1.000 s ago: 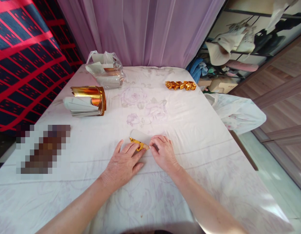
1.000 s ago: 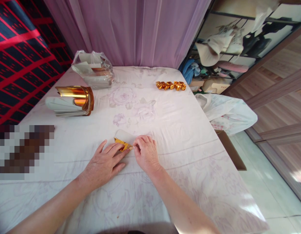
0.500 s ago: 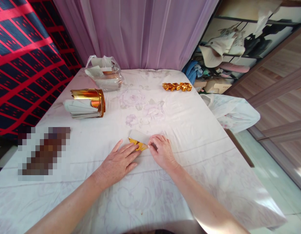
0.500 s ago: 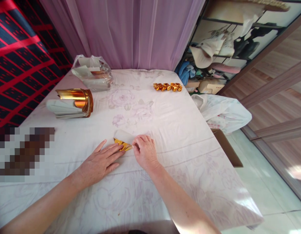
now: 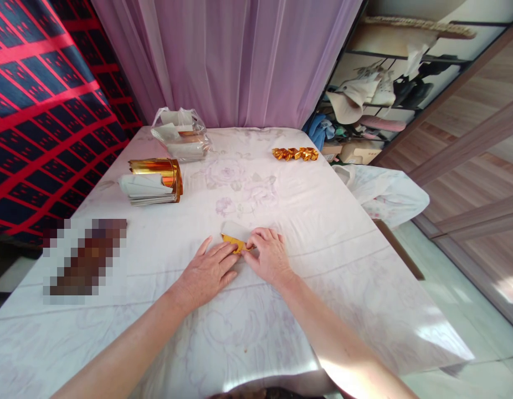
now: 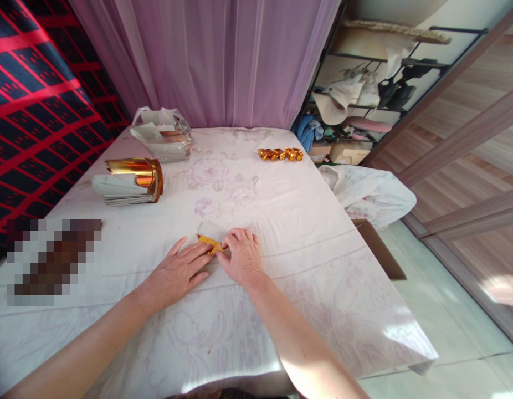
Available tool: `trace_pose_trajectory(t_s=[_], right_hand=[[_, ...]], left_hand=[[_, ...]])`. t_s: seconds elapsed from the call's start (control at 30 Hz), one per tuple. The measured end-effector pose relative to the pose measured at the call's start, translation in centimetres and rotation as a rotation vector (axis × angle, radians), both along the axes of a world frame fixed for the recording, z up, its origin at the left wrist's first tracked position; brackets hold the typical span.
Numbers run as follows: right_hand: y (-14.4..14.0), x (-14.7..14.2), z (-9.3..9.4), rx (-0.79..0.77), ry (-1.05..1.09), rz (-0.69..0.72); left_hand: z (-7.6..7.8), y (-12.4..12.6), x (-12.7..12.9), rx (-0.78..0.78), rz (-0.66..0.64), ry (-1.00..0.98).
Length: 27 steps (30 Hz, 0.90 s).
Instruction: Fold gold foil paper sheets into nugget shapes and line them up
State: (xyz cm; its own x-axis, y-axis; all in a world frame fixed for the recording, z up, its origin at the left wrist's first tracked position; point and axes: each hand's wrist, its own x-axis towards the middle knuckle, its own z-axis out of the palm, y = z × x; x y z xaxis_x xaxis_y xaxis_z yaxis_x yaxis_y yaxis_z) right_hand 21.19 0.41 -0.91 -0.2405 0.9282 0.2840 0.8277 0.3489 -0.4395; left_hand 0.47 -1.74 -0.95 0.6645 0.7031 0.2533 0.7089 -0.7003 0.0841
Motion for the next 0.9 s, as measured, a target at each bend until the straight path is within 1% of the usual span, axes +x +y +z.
trace_pose_trajectory(t_s=[0.23, 0.43, 0.53, 0.67, 0.77, 0.9], right_hand=[[0.8, 0.5, -0.5, -0.073, 0.060, -0.020], [1.3, 1.4, -0.5, -0.114, 0.090, 0.052], [0.7, 1.4, -0.4, -0.054, 0.054, 0.077], [-0.4, 1.0, -0.2, 0.050, -0.013, 0.106], [-0.9, 0.8, -0.1, 0.072, -0.044, 0.100], [-1.0, 0.8, -0.2, 0.091, -0.044, 0.098]], left_hand=[[-0.2, 0.3, 0.0, 0.014, -0.015, -0.005], [-0.5, 0.4, -0.2, -0.002, -0.009, -0.014], [-0.5, 0.4, -0.1, -0.011, 0.006, -0.030], [-0.2, 0.5, 0.2, -0.038, 0.011, -0.038], [0.0, 0.6, 0.2, -0.066, -0.001, -0.063], [0.1, 0.9, -0.3, -0.101, 0.016, -0.124]])
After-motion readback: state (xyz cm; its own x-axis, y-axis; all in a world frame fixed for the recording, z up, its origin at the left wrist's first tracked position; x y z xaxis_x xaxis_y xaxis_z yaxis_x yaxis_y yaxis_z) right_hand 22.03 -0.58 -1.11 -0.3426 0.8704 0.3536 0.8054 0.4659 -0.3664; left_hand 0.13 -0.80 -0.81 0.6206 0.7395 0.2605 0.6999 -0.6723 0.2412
